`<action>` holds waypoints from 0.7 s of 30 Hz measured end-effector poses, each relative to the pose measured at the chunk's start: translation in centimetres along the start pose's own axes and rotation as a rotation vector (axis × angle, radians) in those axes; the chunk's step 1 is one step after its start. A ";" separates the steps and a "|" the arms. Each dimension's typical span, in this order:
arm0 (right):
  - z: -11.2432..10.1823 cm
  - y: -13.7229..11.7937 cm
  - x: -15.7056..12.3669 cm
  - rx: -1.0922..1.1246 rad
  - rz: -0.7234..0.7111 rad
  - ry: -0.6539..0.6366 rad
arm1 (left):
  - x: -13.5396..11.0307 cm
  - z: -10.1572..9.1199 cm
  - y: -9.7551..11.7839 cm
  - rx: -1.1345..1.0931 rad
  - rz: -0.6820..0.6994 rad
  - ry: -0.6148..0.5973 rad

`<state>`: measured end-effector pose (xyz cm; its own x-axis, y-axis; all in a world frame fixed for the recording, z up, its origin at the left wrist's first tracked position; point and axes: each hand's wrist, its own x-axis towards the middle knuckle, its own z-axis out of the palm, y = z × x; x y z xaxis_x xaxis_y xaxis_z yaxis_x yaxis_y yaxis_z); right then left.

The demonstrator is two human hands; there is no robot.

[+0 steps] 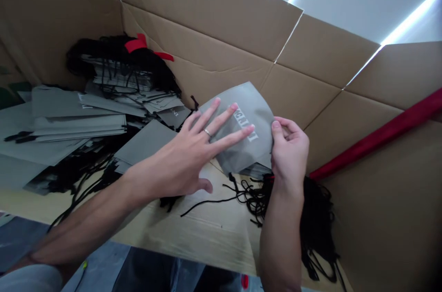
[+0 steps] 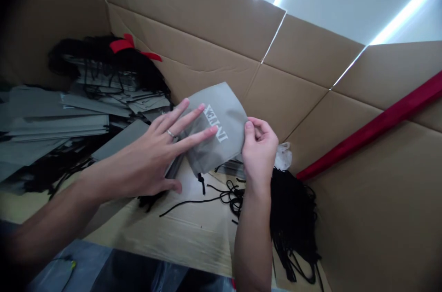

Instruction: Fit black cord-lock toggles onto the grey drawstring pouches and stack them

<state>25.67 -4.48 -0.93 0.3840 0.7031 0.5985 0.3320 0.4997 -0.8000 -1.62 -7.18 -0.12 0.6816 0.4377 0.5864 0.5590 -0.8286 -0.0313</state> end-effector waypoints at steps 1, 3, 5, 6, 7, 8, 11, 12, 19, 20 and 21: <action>-0.6 0.2 0.2 0.073 0.070 0.002 | 0.2 0.2 0.0 0.037 0.067 0.026; -1.3 0.7 0.6 0.121 0.148 -0.020 | 0.8 0.8 -0.2 0.087 0.217 0.141; -1.2 1.0 0.6 0.098 0.172 -0.061 | 1.4 1.1 -0.4 0.035 0.331 0.262; -0.9 1.1 0.5 0.090 0.186 -0.086 | 1.6 1.1 -0.5 -0.039 0.337 0.307; -0.7 1.1 0.4 0.083 0.201 -0.111 | 1.7 1.0 -0.5 -0.133 0.304 0.326; -0.4 1.0 0.2 0.078 0.217 -0.134 | 1.6 0.7 -0.6 -0.230 0.252 0.310; 0.4 0.9 -0.3 0.093 0.269 -0.166 | 0.9 0.0 -0.9 -0.376 0.188 0.113; 0.5 0.8 -0.4 0.112 0.287 -0.170 | 0.6 0.0 -1.0 -0.343 0.217 0.029; 1.0 0.5 -0.6 0.243 0.388 -0.311 | 1.3 3.9 -1.4 0.100 0.318 0.166; 1.1 0.4 -0.7 0.247 0.395 -0.331 | 1.5 4.3 -1.4 0.105 0.346 0.235; 1.2 0.4 -0.7 0.244 0.397 -0.349 | 1.7 4.6 -1.4 0.103 0.367 0.300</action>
<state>24.53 -4.22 -1.74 0.1184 0.9648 0.2346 -0.0040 0.2367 -0.9716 0.92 -3.68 -2.77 0.6850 -0.0093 0.7284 0.3616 -0.8637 -0.3511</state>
